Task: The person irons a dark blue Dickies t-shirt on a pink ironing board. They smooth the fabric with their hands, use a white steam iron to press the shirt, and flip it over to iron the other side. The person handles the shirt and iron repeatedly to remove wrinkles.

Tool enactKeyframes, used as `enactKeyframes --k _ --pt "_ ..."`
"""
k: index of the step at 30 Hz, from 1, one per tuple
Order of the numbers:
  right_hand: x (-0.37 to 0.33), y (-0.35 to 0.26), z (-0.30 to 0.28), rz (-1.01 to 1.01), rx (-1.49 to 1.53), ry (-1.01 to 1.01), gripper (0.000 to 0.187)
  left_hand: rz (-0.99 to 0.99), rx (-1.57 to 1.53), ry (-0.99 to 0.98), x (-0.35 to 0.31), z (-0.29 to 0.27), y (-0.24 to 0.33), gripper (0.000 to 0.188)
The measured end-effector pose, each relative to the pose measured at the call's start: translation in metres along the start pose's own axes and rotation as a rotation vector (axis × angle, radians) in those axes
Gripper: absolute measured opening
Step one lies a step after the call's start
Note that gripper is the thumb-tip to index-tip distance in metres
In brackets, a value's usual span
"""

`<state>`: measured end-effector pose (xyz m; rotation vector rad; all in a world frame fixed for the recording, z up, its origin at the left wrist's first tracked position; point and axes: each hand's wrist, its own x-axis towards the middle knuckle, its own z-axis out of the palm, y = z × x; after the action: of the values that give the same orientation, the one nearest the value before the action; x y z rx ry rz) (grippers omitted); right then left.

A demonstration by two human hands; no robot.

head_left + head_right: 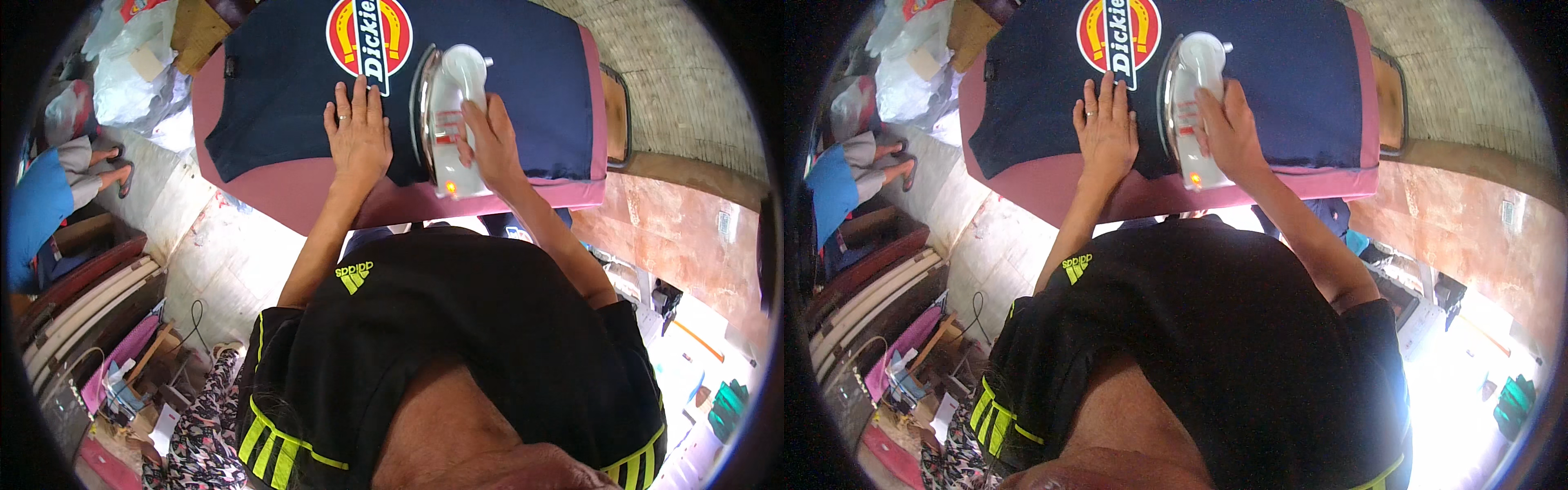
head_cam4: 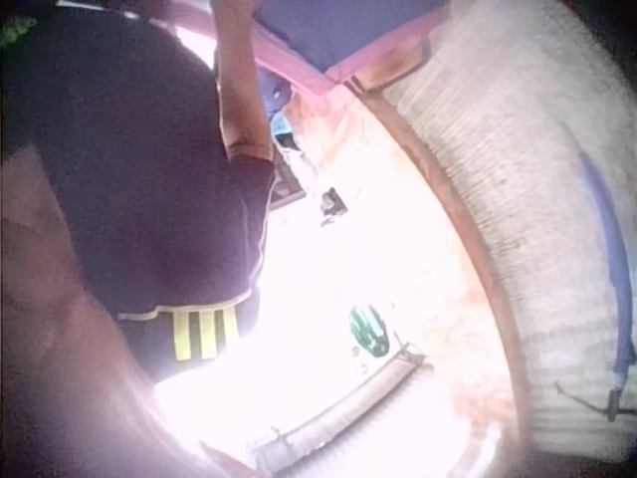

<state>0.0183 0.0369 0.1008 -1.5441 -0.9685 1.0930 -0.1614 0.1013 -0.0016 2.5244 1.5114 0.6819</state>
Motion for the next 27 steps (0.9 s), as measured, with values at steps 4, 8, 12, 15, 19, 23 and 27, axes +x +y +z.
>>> enactKeyframes --k 4,8,12,15,19,23,27 --pt "0.030 -0.006 0.017 -0.064 0.015 0.089 0.024 0.010 -0.007 0.022 -0.004 -0.001 -0.007 0.051" --pt "0.067 -0.011 0.014 -0.178 0.021 0.134 0.025 0.015 -0.035 0.021 -0.004 -0.002 -0.005 0.053" --pt "0.070 -0.013 0.009 -0.132 0.007 0.148 0.027 0.017 -0.077 -0.005 -0.002 -0.013 0.000 0.058" --pt "0.088 -0.019 -0.010 -0.130 -0.105 0.102 0.029 0.003 -0.063 -0.034 -0.003 -0.013 0.001 0.063" --pt "0.158 -0.029 -0.060 -0.163 -0.504 0.172 0.029 0.003 -0.003 -0.037 0.000 -0.014 0.004 0.065" --pt "0.241 -0.026 -0.117 -0.338 -0.758 0.087 0.046 0.005 0.047 -0.024 -0.003 -0.014 0.005 0.063" --pt "0.205 -0.049 -0.128 -0.300 -0.732 -0.041 0.039 -0.002 0.077 -0.025 -0.001 -0.012 0.012 0.062"
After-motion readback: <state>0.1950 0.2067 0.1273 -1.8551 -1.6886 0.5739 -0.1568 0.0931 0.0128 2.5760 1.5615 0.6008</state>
